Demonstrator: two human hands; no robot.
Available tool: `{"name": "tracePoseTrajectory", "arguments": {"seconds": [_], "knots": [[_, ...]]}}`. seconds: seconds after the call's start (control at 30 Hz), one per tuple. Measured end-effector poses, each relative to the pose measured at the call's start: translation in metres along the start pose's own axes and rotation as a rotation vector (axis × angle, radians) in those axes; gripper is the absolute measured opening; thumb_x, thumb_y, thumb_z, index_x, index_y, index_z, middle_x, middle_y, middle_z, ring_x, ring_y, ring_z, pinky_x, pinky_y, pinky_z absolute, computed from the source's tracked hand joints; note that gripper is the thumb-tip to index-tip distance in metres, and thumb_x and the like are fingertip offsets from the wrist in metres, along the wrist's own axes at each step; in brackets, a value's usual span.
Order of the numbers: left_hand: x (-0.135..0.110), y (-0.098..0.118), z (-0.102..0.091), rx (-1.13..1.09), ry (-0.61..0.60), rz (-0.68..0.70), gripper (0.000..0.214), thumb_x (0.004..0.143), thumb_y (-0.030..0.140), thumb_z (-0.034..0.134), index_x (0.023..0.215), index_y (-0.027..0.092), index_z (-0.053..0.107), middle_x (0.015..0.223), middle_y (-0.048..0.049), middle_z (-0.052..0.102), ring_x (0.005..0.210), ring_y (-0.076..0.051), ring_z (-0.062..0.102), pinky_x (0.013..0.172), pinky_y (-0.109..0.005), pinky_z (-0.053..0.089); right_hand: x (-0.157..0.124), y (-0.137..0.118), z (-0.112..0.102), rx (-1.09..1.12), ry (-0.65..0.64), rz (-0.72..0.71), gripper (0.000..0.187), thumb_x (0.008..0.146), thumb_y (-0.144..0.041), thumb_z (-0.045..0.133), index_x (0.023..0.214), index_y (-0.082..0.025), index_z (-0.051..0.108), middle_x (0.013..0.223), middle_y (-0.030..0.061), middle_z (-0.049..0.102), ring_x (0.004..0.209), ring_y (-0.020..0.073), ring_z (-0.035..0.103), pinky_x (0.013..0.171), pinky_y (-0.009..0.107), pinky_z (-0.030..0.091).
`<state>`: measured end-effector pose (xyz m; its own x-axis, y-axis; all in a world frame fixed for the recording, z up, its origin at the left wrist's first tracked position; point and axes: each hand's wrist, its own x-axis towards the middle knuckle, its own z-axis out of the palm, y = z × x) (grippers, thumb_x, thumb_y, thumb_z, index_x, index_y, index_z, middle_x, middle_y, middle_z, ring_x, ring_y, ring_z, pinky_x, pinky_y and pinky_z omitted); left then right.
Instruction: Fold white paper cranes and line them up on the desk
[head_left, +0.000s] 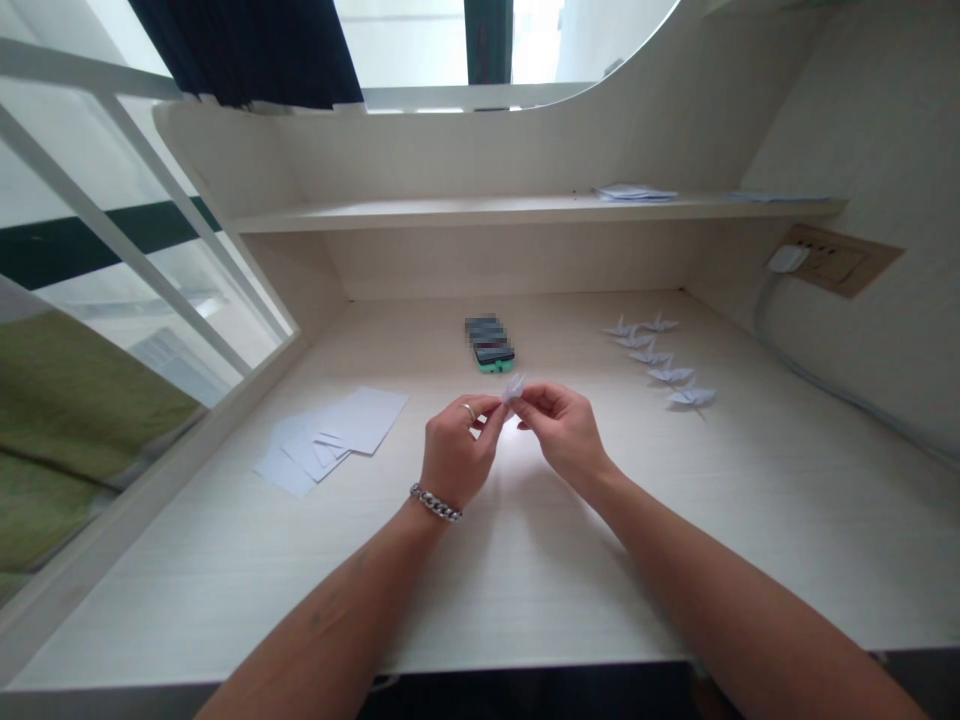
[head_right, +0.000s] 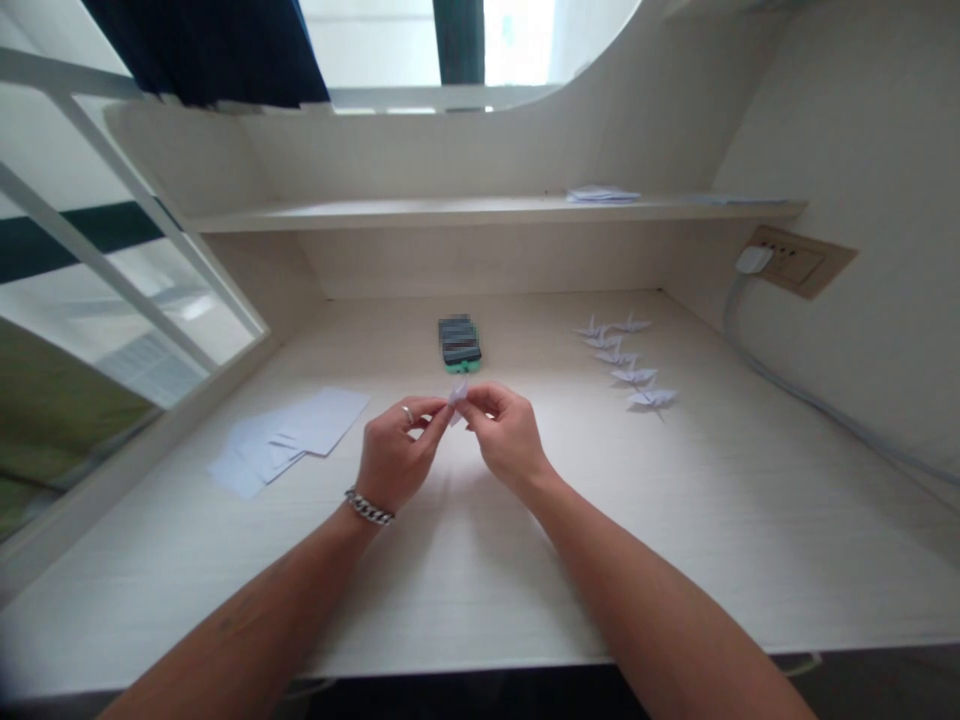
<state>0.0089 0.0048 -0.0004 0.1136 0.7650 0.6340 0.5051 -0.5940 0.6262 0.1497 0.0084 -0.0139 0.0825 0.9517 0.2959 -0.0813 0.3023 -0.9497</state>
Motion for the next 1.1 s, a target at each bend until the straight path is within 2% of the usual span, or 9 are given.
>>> {"name": "tracePoseTrajectory", "arguments": {"seconds": [0.23,0.43,0.6,0.83,1.1], "knots": [[0.001,-0.010,0.004,-0.055,-0.041,-0.198,0.021,0.083,0.035,0.061,0.081,0.016,0.069,0.079,-0.0062,0.072,0.069,-0.016,0.067,0.061,-0.026,0.054,-0.001,0.000,-0.001,-0.094,-0.035,-0.028,0.021,0.077,-0.037,0.067,0.084,-0.017,0.067,0.079,0.0044,0.068,0.072,0.0166,0.062,0.062,0.028,0.050],[0.005,-0.021,0.005,-0.295,-0.163,-0.325,0.025,0.078,0.038,0.067,0.083,0.014,0.071,0.081,-0.0083,0.073,0.073,-0.018,0.068,0.064,-0.027,0.053,0.004,-0.001,-0.002,0.032,-0.092,0.165,0.034,0.063,-0.044,0.077,0.077,-0.015,0.067,0.069,0.0031,0.068,0.062,0.0142,0.060,0.057,0.026,0.048],[0.006,-0.023,0.007,-0.393,-0.161,-0.417,0.024,0.075,0.037,0.069,0.076,0.013,0.070,0.067,-0.0048,0.069,0.060,-0.014,0.063,0.057,-0.025,0.050,0.006,-0.002,-0.004,0.078,-0.067,0.264,0.035,0.059,-0.042,0.080,0.075,-0.013,0.070,0.066,0.0034,0.068,0.060,0.0126,0.060,0.059,0.026,0.049],[0.005,-0.025,0.009,-0.447,-0.228,-0.479,0.028,0.075,0.040,0.068,0.075,0.012,0.068,0.065,-0.0042,0.068,0.057,-0.014,0.062,0.054,-0.024,0.050,0.006,-0.003,-0.004,0.104,-0.041,0.293,0.036,0.053,-0.041,0.083,0.071,-0.012,0.069,0.061,0.0026,0.067,0.056,0.0121,0.059,0.056,0.025,0.048],[0.005,-0.021,0.008,-0.400,-0.203,-0.468,0.025,0.076,0.037,0.066,0.071,0.013,0.066,0.062,-0.0031,0.067,0.055,-0.013,0.061,0.052,-0.023,0.048,0.006,-0.002,-0.005,0.129,-0.068,0.343,0.035,0.051,-0.038,0.084,0.070,-0.013,0.068,0.062,0.0014,0.066,0.059,0.0115,0.059,0.059,0.026,0.046]]}}
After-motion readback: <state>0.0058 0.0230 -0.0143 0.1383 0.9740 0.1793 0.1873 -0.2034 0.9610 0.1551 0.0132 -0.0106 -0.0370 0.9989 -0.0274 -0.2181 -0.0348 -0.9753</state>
